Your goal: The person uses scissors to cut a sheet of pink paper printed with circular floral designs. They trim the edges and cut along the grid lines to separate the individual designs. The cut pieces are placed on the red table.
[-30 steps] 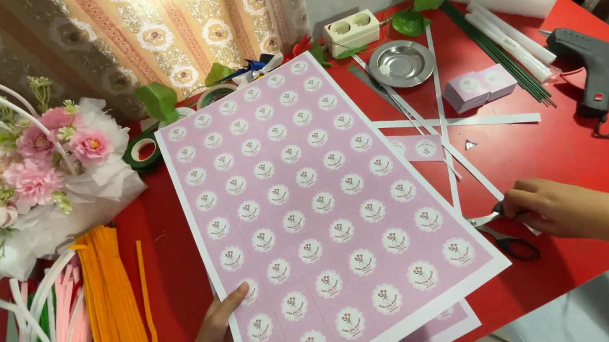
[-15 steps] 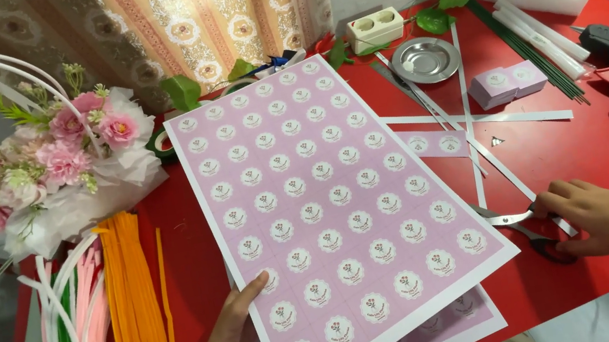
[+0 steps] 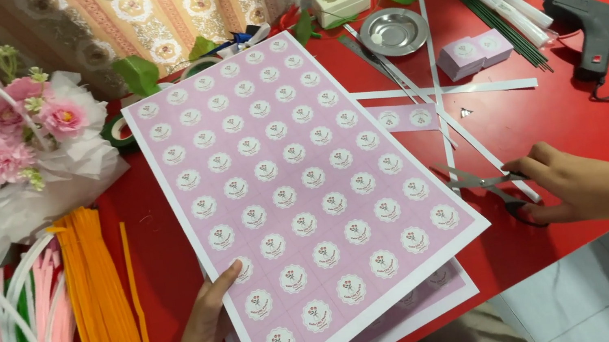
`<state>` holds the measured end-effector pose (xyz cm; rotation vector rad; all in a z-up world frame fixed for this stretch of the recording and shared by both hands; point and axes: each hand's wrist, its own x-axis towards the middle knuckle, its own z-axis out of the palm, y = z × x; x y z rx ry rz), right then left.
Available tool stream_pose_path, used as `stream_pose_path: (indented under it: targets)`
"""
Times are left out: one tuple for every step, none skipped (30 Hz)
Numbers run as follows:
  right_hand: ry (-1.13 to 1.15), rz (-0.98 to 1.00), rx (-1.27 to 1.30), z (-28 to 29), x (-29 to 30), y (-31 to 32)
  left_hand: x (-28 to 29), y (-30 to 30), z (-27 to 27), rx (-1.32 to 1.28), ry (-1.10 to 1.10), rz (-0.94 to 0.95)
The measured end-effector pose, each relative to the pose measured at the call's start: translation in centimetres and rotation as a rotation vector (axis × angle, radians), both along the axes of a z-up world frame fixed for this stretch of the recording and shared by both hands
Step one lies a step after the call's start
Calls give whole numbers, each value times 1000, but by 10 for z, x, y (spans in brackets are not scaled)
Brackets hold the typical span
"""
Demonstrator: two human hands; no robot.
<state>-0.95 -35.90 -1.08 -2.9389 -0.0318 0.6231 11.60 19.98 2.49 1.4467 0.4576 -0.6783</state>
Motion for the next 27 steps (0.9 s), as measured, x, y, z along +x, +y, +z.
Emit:
stream_pose_path:
  targets:
    - [7, -11, 2, -1, -1, -5, -1, -2, 4, 2, 7, -11]
    - [-31, 69, -24, -2, -1, -9, -2, -4, 8, 0, 26, 15]
    - [-71, 153, -52, -3, 0, -15, -4, -7, 12, -3, 44, 44]
    - [-65, 146, -52, 1, -2, -13, -2, -6, 8, -3, 50, 37]
    - [-36, 130, -76, 6, -1, -11, -1, -4, 4, -6, 38, 34]
    - [-6, 113, -101, 10, 0, -9, -1, -2, 1, -8, 27, 30]
    - [-4, 113, -100, 11, -2, -11, -2, -5, 5, -7, 29, 30]
    - [-15, 70, -81, 13, -4, -14, -4, -7, 9, -7, 32, 48]
    - [-25, 28, -62, 14, -5, -16, -5, -9, 14, -6, 34, 67]
    - [-23, 29, -60, 19, -9, -15, -5, -9, 14, -4, 37, 68]
    - [-87, -67, 41, 24, -13, -14, -4, -9, 14, -3, 45, 68]
    - [-151, -163, 142, 29, -17, -13, -4, -9, 13, -1, 53, 67]
    - [-148, -164, 143, 34, -27, -9, -5, -11, 18, 0, 55, 68]
    - [-52, -321, 370, 40, -36, -5, -6, -12, 22, 25, 56, 70]
    - [46, -478, 595, 46, -45, -2, -7, -15, 26, 46, 56, 73]
    - [48, -478, 593, 38, -57, 2, -4, -12, 21, 46, 58, 73]
    - [87, -391, 834, 29, -71, 7, -3, -10, 15, 49, 51, 69]
    - [127, -299, 1074, 20, -85, 12, -2, -8, 9, 52, 44, 65]
    - [133, -305, 1077, 20, -93, 24, -1, -4, 3, 56, 51, 62]
    - [217, -279, 1232, 19, -101, 37, 1, -1, -3, 54, 16, 38]
    - [302, -253, 1386, 20, -109, 49, 2, 2, -9, 50, -19, 13]
    - [305, -259, 1389, 13, -113, 54, 4, 4, -13, 53, -13, 9]
    - [456, -315, 1482, 7, -117, 59, 5, 6, -16, 47, -23, 0]
    - [611, -370, 1572, 1, -120, 64, 6, 9, -19, 42, -33, -9]
    - [615, -372, 1571, 4, -121, 71, 7, 11, -24, 42, -29, -8]
    - [605, -379, 1507, 8, -121, 78, 8, 14, -29, 37, -44, -11]
    - [595, -383, 1444, 11, -121, 85, 8, 16, -34, 33, -60, -12]
